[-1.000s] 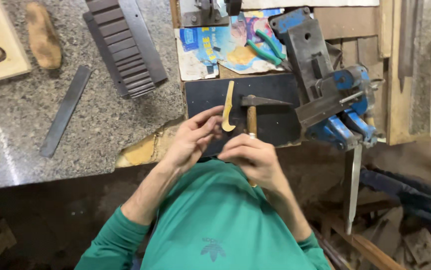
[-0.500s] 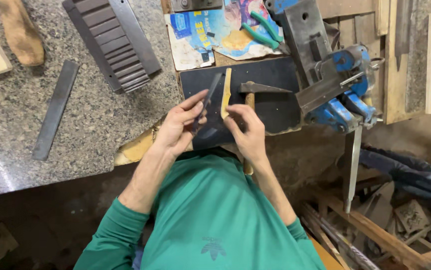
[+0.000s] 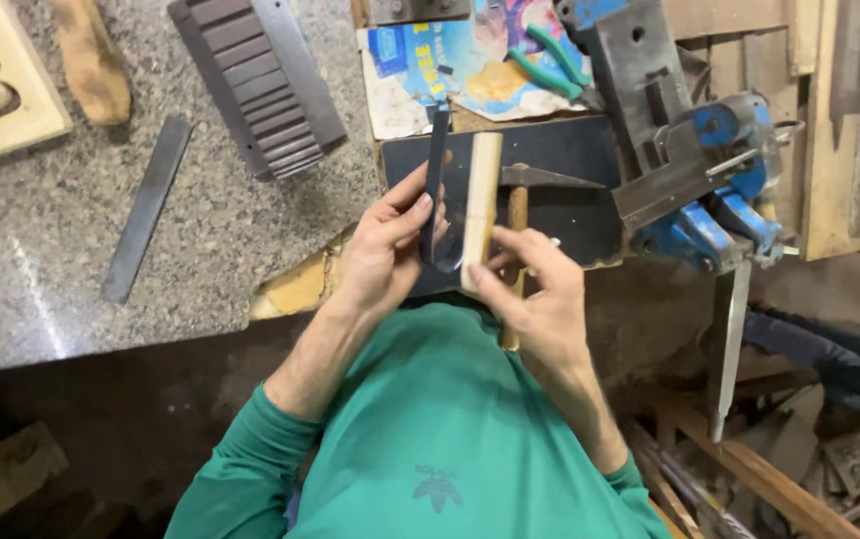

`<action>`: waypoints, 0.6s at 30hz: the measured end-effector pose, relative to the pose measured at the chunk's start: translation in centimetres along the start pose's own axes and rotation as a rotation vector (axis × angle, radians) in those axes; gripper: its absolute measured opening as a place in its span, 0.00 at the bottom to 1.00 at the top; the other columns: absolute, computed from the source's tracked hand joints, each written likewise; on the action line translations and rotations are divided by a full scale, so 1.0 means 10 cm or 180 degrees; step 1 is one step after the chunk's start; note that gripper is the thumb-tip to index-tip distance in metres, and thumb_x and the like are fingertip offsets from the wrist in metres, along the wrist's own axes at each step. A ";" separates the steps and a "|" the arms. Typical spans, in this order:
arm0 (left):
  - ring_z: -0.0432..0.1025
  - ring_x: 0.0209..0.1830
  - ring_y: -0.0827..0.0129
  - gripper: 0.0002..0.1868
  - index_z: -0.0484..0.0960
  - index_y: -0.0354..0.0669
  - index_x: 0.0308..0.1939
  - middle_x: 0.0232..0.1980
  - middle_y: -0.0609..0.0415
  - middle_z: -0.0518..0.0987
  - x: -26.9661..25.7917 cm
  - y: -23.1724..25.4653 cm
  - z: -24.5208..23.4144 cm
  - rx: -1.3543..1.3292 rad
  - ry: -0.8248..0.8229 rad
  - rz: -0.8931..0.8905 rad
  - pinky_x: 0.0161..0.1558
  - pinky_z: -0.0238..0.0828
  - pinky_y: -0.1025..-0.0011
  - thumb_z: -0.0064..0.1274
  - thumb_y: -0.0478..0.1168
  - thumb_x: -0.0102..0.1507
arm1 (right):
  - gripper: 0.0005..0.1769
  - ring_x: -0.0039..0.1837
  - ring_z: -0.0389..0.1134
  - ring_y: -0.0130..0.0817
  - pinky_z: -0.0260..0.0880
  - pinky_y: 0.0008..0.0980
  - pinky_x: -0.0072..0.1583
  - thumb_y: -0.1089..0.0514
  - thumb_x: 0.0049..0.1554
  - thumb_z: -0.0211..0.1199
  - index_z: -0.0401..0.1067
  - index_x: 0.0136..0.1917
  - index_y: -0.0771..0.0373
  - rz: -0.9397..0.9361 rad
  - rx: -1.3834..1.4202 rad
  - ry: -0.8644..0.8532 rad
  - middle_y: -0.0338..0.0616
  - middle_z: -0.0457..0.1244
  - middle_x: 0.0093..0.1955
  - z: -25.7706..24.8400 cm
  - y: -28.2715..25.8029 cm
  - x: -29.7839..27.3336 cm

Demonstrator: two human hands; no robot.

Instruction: The person uses a bench vise and a hammer to bend and shape a small piece of wood. They repeatedly clamp the wood, strike it with the hammer, and inspect the curvature.

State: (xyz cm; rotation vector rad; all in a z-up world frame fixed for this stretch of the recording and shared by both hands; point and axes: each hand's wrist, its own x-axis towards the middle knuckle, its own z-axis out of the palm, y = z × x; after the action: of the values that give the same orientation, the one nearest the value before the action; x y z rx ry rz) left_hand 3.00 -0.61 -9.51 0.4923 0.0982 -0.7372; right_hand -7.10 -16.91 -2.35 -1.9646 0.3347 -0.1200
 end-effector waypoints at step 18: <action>0.74 0.62 0.67 0.29 0.64 0.34 0.77 0.68 0.48 0.76 -0.10 -0.17 0.39 0.0036 -0.0055 0.0084 0.64 0.72 0.64 0.51 0.34 0.71 | 0.24 0.44 0.66 0.35 0.66 0.33 0.49 0.64 0.50 0.77 0.76 0.59 0.69 -0.0861 -0.0754 0.0213 0.42 0.66 0.40 -0.14 -0.43 0.06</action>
State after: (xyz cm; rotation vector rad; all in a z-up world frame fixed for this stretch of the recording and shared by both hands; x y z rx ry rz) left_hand 0.79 -2.92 -6.48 0.4973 0.0714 -0.7163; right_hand -6.09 -16.71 2.11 -2.2380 0.1284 -0.3337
